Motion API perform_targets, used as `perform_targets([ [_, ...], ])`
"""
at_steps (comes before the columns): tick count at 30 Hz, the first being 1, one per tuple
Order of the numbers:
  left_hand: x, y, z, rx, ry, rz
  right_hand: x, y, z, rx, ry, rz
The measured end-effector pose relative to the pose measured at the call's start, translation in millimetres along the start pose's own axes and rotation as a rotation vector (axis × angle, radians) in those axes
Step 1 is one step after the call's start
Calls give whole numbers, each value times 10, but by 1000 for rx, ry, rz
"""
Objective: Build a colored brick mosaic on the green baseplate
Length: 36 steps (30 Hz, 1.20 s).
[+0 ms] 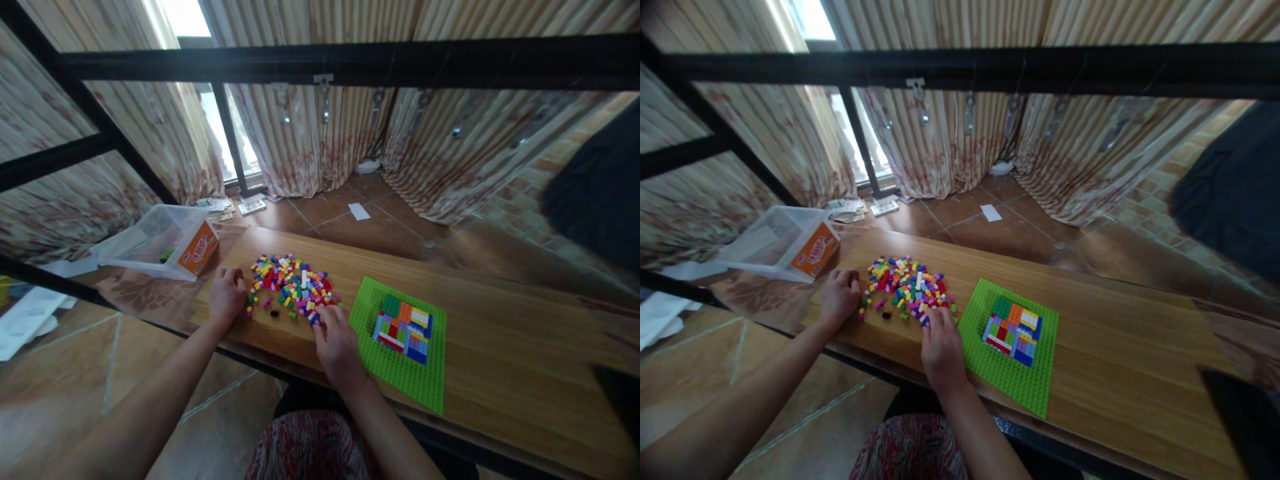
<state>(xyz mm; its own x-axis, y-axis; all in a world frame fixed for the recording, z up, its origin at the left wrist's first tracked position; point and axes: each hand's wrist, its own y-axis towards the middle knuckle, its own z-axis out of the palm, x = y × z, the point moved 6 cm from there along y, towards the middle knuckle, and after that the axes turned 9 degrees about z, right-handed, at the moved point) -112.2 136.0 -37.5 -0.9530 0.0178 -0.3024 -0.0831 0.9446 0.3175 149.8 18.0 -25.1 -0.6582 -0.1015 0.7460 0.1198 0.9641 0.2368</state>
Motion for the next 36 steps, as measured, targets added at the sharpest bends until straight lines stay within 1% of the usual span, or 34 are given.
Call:
perform_targets([
  [4, 5, -9, 17, -5, -16, 4, -129, -83, -56, -14, -19, -4],
  [10, 2, -19, 25, -3, -17, -9, -276, -131, -113, 1, -64, -58],
  [13, -7, -21, 26, 0, -17, -3, -266, -84, -154, -26, -87, -77],
  [15, -8, -21, 25, -2, -17, -3, -199, -44, -149, -31, -103, -88],
  [18, -5, -21, 25, -2, -17, -4, -9, -6, -51, 8, -102, -121],
  [22, 7, -19, 35, -3, -19, -2, 244, -94, 202, 118, -85, -177],
  [24, 16, -20, 41, -6, -22, -7, 289, -204, 305, 154, -78, -197],
  [26, 19, -20, 45, -7, -23, -8, 267, -323, 343, 157, -80, -212],
  [29, 12, -21, 42, -7, -27, -2, 138, -447, 273, 120, -95, -206],
  [36, 8, -24, 37, 1, -37, -13, -203, -586, -65, 60, -100, -161],
])
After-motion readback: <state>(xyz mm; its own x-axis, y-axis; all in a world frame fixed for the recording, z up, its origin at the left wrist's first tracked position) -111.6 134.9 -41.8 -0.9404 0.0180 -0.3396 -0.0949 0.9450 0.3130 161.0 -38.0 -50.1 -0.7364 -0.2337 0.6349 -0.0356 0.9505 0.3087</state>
